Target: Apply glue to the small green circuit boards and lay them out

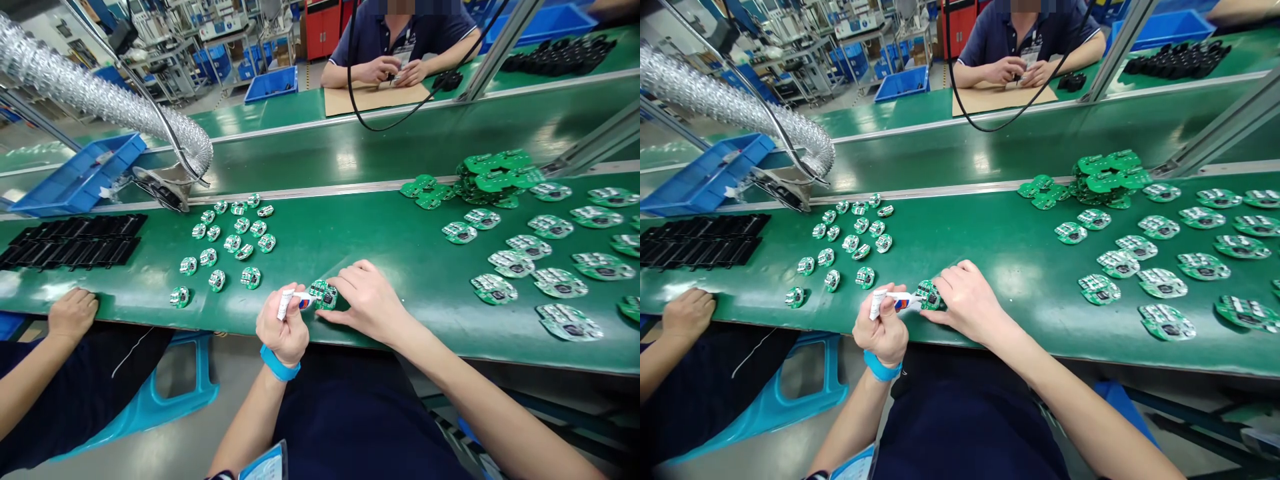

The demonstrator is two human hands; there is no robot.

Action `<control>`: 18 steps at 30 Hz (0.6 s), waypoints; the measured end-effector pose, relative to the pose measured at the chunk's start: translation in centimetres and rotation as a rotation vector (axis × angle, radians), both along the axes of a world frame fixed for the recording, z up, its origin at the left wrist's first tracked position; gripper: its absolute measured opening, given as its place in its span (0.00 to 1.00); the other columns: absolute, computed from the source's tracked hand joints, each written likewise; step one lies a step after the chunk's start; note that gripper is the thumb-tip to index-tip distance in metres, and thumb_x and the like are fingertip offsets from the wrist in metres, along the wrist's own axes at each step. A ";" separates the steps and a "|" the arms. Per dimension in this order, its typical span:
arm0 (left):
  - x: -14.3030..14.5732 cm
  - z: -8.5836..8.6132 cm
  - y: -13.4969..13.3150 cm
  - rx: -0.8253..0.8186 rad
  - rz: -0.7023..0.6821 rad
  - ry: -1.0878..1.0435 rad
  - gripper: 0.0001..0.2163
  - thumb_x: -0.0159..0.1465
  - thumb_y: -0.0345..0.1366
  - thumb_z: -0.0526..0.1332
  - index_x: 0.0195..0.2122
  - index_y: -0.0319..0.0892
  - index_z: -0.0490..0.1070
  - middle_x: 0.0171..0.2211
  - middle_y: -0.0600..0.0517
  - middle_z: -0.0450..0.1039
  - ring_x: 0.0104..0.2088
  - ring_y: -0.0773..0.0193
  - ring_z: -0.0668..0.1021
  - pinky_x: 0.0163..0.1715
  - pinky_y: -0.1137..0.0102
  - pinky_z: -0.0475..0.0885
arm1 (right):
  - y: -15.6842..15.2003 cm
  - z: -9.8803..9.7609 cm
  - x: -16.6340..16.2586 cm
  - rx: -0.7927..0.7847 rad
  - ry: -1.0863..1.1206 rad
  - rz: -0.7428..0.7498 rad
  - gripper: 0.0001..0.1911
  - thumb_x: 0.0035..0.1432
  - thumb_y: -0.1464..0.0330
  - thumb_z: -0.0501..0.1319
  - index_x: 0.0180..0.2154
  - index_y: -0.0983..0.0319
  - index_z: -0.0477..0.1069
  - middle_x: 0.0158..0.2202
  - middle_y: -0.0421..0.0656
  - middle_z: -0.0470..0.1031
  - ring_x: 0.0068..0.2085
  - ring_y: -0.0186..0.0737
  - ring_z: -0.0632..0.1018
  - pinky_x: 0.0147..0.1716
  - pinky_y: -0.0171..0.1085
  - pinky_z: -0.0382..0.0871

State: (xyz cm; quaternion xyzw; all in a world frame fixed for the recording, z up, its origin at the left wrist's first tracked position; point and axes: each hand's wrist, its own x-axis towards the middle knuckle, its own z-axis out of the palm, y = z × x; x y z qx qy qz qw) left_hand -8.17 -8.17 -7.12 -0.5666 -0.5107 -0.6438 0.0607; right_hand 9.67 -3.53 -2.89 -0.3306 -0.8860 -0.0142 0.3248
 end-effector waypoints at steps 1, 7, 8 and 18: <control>0.0 0.0 0.0 0.008 0.003 0.009 0.07 0.72 0.36 0.64 0.47 0.40 0.77 0.37 0.48 0.84 0.32 0.62 0.86 0.32 0.70 0.80 | 0.0 0.1 0.0 -0.005 -0.004 -0.001 0.19 0.63 0.54 0.70 0.37 0.65 0.77 0.31 0.46 0.77 0.33 0.46 0.75 0.41 0.44 0.65; -0.4 0.0 -0.1 0.008 0.033 0.036 0.07 0.73 0.36 0.63 0.47 0.40 0.77 0.37 0.48 0.84 0.32 0.61 0.86 0.31 0.70 0.80 | -0.3 0.3 -0.1 -0.010 -0.016 -0.002 0.18 0.63 0.55 0.71 0.37 0.65 0.77 0.30 0.46 0.77 0.33 0.46 0.75 0.41 0.44 0.64; -0.4 0.1 -0.1 0.006 0.036 0.033 0.07 0.72 0.36 0.64 0.47 0.40 0.77 0.37 0.48 0.84 0.32 0.61 0.86 0.31 0.70 0.80 | -0.3 0.3 -0.1 -0.007 -0.014 -0.001 0.18 0.63 0.55 0.70 0.37 0.65 0.77 0.30 0.45 0.77 0.33 0.46 0.75 0.41 0.44 0.64; -1.2 0.2 0.1 0.015 0.093 0.010 0.07 0.72 0.37 0.63 0.44 0.39 0.78 0.35 0.48 0.84 0.30 0.61 0.86 0.31 0.70 0.80 | -0.5 0.4 -0.4 -0.018 0.002 0.006 0.16 0.65 0.56 0.69 0.38 0.64 0.77 0.31 0.46 0.77 0.33 0.46 0.75 0.42 0.44 0.65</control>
